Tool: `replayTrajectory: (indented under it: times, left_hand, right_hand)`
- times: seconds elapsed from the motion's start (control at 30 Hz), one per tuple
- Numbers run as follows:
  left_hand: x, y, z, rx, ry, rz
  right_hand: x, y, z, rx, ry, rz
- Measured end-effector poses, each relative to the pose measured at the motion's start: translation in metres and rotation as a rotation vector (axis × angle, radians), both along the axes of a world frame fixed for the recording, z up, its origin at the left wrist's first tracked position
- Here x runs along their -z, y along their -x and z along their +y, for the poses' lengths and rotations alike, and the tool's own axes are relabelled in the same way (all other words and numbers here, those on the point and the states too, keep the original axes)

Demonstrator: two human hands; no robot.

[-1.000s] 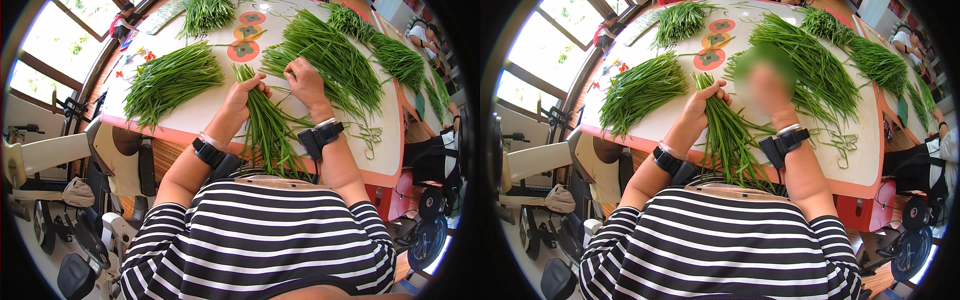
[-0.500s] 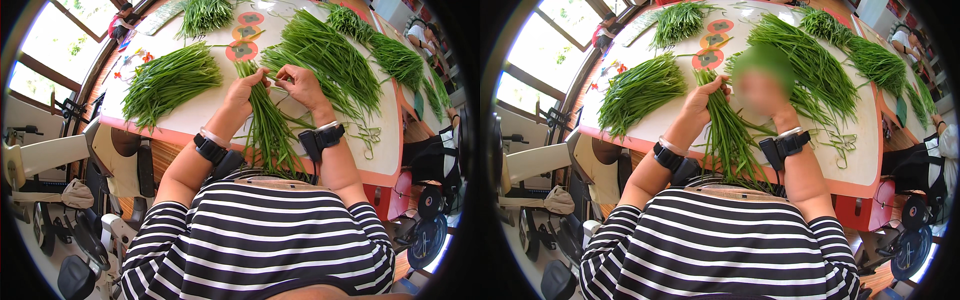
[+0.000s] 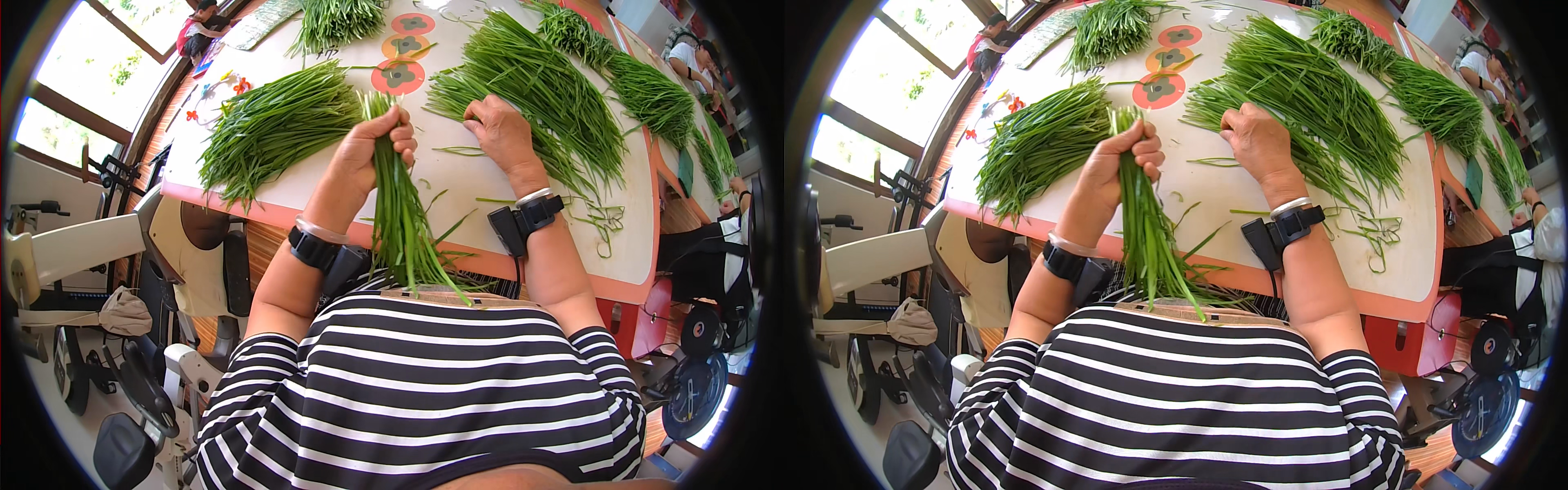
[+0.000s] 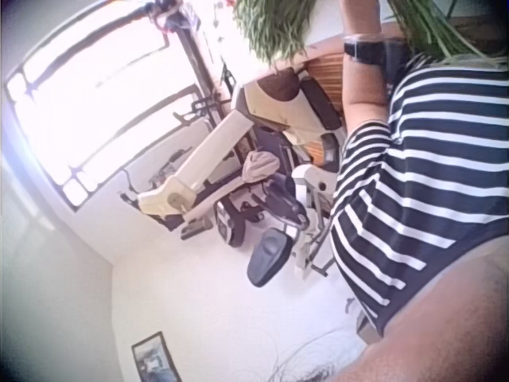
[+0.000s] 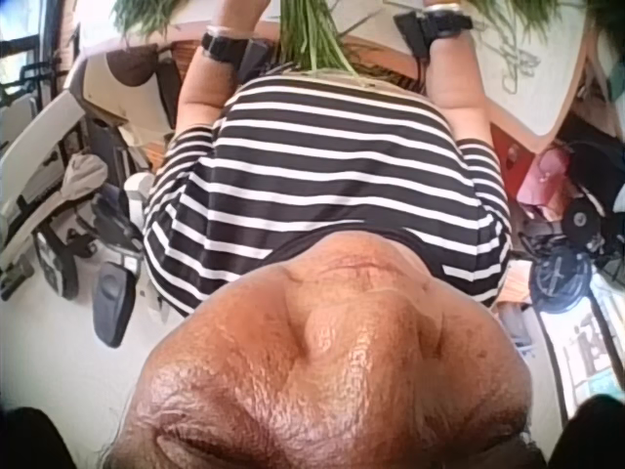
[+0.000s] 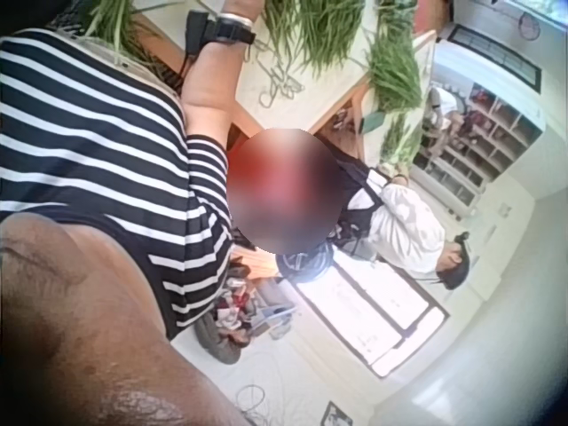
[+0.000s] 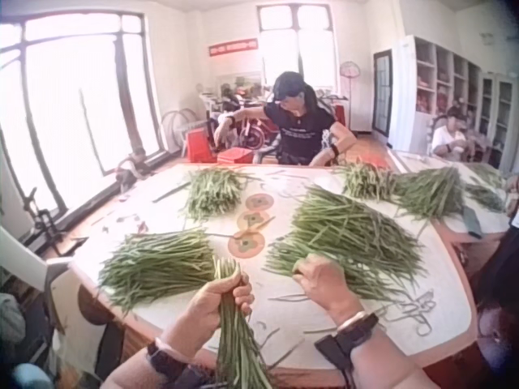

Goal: The person repeatedly picks up long green vegetable stalks from a pile on the table, strips off outer layers or unwanted parts by hand, and places the cleaned stalks into a separate pile. The process is continuous and repetitive, with no tools used.

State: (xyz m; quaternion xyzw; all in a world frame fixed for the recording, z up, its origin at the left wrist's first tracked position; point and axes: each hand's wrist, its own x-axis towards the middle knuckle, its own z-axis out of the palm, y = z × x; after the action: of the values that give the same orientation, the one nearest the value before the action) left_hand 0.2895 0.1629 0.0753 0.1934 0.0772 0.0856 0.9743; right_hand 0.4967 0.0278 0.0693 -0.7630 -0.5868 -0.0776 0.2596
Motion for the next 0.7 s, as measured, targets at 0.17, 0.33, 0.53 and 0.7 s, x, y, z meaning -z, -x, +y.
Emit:
replayTrajectory:
  times: [0.17,0.33,0.53,0.7]
  left_hand:
    - [0.014,-0.015,-0.008,-0.202,0.016,0.251]
    - [0.016,-0.029,-0.013,-0.271,-0.082,0.311]
    - [0.011,-0.04,-0.018,-0.302,-0.21,0.318]
    - [0.005,-0.025,-0.015,-0.34,-0.256,0.286]
  right_hand:
    - [0.009,-0.002,0.008,-0.018,-0.088,-0.096]
    - [-0.001,0.003,0.007,-0.029,-0.174,0.175]
    - [-0.004,0.005,0.006,-0.262,-0.137,0.169]
    - [-0.005,-0.006,-0.001,-0.127,-0.147,0.351]
